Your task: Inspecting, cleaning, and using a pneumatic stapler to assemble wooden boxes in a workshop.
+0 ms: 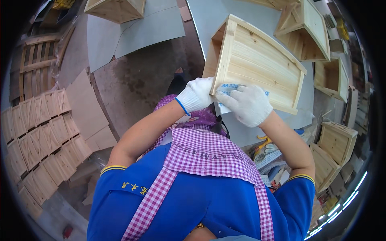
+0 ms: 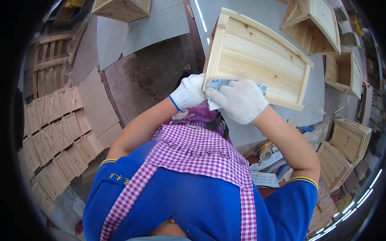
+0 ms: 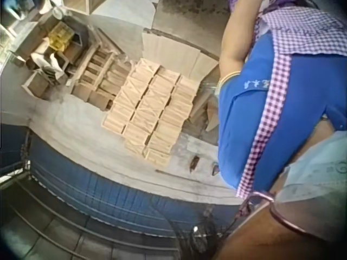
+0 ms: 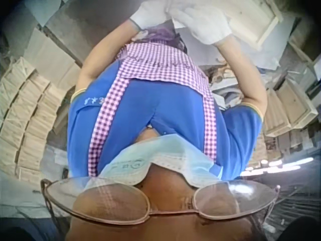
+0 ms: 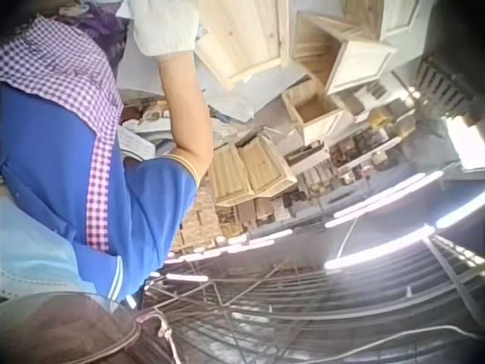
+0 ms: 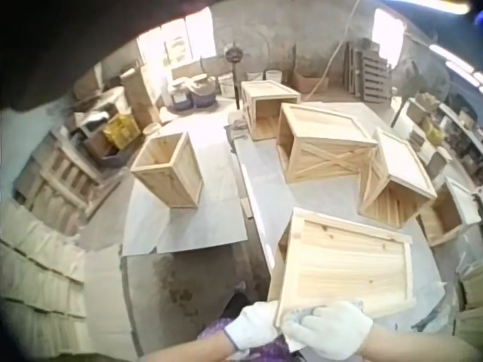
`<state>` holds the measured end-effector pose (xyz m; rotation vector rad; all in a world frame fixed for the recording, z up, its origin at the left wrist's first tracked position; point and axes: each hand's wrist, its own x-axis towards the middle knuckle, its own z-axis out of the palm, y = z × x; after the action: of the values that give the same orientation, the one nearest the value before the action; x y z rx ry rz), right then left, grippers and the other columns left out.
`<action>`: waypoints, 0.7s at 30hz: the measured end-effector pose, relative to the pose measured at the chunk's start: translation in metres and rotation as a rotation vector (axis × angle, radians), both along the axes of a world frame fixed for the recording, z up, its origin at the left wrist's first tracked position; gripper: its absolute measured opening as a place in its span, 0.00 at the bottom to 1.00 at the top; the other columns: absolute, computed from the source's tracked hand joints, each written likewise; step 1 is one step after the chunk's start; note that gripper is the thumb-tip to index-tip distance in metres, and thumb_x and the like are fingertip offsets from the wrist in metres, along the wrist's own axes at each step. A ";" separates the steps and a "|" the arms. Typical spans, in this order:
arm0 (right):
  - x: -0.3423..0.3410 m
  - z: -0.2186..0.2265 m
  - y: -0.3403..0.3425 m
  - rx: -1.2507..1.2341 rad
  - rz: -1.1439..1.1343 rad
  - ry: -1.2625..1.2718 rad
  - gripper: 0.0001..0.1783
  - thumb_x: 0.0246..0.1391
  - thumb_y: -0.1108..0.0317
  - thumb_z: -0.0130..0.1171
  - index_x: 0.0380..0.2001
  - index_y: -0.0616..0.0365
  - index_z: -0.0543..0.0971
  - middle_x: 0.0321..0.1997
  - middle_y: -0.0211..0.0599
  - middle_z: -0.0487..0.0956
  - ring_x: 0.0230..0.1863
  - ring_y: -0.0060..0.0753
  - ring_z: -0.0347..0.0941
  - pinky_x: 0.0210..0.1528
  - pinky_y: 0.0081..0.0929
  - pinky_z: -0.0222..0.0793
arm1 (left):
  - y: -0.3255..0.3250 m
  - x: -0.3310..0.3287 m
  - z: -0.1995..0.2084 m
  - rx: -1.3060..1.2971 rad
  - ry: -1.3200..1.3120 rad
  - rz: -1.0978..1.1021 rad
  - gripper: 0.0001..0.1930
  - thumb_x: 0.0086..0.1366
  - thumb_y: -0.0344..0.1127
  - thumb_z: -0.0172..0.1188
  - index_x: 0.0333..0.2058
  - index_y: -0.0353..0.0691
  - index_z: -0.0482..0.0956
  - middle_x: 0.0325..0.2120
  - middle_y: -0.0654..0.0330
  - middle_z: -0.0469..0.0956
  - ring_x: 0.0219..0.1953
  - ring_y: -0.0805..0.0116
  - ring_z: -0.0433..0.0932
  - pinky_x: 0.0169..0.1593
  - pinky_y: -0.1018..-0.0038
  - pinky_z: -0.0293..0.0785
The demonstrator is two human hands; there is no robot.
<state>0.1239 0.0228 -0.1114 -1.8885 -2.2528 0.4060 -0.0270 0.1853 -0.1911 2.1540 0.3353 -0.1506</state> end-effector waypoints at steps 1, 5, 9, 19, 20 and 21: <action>0.002 0.000 -0.001 0.003 0.012 0.006 0.22 0.53 0.69 0.62 0.54 0.49 0.80 0.28 0.34 0.82 0.33 0.39 0.84 0.34 0.38 0.78 | -0.001 0.000 0.000 0.003 0.009 0.006 0.21 0.64 0.43 0.70 0.53 0.40 0.79 0.41 0.44 0.86 0.46 0.42 0.86 0.50 0.54 0.83; 0.005 -0.003 -0.006 -0.118 0.029 -0.072 0.20 0.54 0.70 0.63 0.52 0.49 0.81 0.29 0.35 0.84 0.33 0.39 0.85 0.34 0.38 0.79 | 0.000 -0.001 -0.012 0.044 -0.033 -0.005 0.21 0.64 0.42 0.70 0.53 0.42 0.80 0.41 0.47 0.86 0.43 0.44 0.86 0.47 0.58 0.85; -0.002 -0.007 0.004 0.028 0.031 0.002 0.20 0.54 0.71 0.63 0.52 0.49 0.81 0.32 0.38 0.86 0.34 0.40 0.86 0.34 0.38 0.80 | -0.011 0.000 -0.011 0.052 0.023 -0.013 0.21 0.66 0.43 0.70 0.54 0.44 0.80 0.44 0.47 0.86 0.45 0.45 0.86 0.49 0.59 0.85; 0.006 -0.007 -0.017 0.003 0.016 -0.025 0.21 0.54 0.72 0.64 0.53 0.50 0.81 0.35 0.40 0.87 0.36 0.43 0.87 0.36 0.40 0.82 | -0.011 -0.001 -0.014 0.060 0.061 -0.038 0.22 0.67 0.45 0.69 0.56 0.45 0.80 0.47 0.48 0.85 0.49 0.48 0.86 0.52 0.60 0.85; 0.008 -0.004 -0.017 0.021 0.014 -0.025 0.21 0.54 0.72 0.64 0.53 0.50 0.81 0.35 0.40 0.88 0.36 0.42 0.87 0.36 0.40 0.82 | -0.012 -0.001 -0.015 0.052 0.047 -0.030 0.22 0.67 0.45 0.69 0.56 0.45 0.79 0.47 0.47 0.85 0.49 0.48 0.86 0.52 0.60 0.85; 0.006 -0.003 -0.014 0.020 0.015 -0.025 0.21 0.54 0.72 0.64 0.53 0.50 0.81 0.35 0.40 0.88 0.36 0.42 0.87 0.36 0.40 0.82 | -0.012 -0.002 -0.016 0.044 0.032 -0.022 0.22 0.67 0.44 0.69 0.56 0.45 0.79 0.47 0.47 0.85 0.49 0.47 0.86 0.53 0.60 0.85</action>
<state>0.1294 0.0086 -0.1144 -1.8785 -2.2792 0.3624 -0.0290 0.1734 -0.2067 2.2013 0.3360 -0.1926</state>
